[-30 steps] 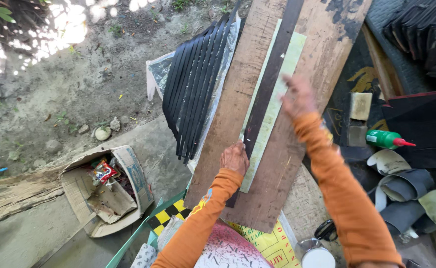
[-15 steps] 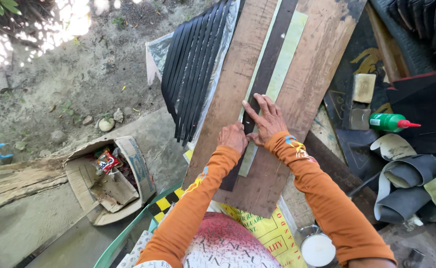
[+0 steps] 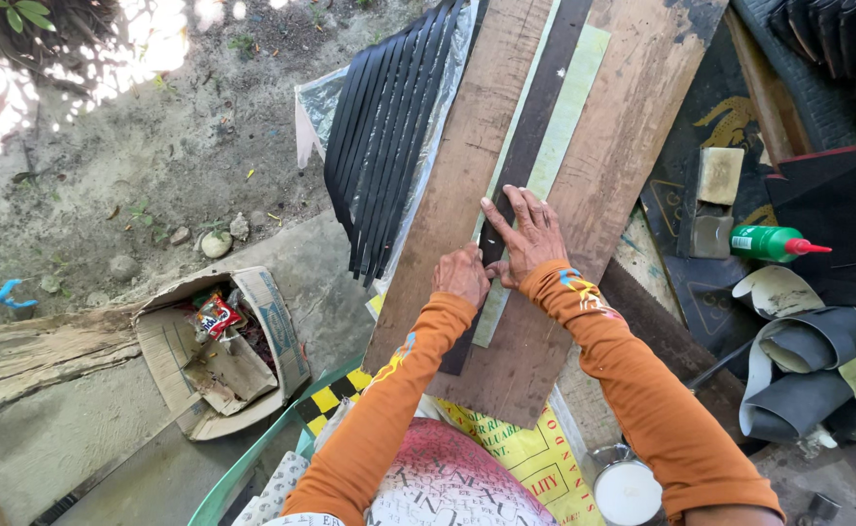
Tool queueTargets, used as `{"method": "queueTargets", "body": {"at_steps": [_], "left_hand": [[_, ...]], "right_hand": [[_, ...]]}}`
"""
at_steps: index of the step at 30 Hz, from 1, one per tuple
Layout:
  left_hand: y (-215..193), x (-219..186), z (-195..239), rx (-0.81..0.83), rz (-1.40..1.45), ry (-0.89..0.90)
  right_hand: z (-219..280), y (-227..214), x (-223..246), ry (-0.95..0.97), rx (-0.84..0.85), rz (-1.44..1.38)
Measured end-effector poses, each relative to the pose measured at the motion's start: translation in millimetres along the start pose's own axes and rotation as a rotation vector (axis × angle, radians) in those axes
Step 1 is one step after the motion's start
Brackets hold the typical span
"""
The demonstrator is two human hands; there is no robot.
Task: The person uses a utility knife and a metal ruler to cut long strips from a sheet of black rubber material on a wooden workbench. The person repeatedly measures, aligns, and cuts the material, stacking the finished strips to the side.
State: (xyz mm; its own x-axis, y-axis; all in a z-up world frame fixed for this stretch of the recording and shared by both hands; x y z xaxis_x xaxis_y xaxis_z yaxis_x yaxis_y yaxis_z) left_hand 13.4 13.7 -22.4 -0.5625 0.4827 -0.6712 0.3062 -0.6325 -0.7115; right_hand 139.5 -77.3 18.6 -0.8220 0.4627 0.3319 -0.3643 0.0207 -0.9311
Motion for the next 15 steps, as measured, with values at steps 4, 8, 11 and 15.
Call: {"method": "queueTargets", "body": {"at_steps": [4,8,11,15], "left_hand": [[-6,9,29,-0.057,0.002,0.03],[-12,23,72,-0.049,0.01,0.062],[-14,28,88,-0.057,0.024,0.043],[-17,24,85,-0.069,0.034,0.048]], "right_hand": [[0,-2,2,0.013,0.006,-0.013],[-3,-6,5,0.011,-0.006,-0.013],[-4,-6,7,0.003,-0.007,-0.007],[-7,-2,1,0.005,0.01,-0.041]]}}
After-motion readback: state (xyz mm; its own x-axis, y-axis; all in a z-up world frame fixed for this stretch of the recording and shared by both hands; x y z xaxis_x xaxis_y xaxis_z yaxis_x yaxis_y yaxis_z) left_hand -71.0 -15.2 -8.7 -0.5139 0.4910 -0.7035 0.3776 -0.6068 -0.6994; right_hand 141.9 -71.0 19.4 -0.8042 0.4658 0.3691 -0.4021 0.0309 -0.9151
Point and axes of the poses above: each hand's wrist, its own z-axis away from the middle knuckle, its own y-axis out of the palm, x = y × z, the point moved 2 cm from there along -z, towards the middle knuckle, and after that the axes turned 1 degree about x, right-handed, at the moved point
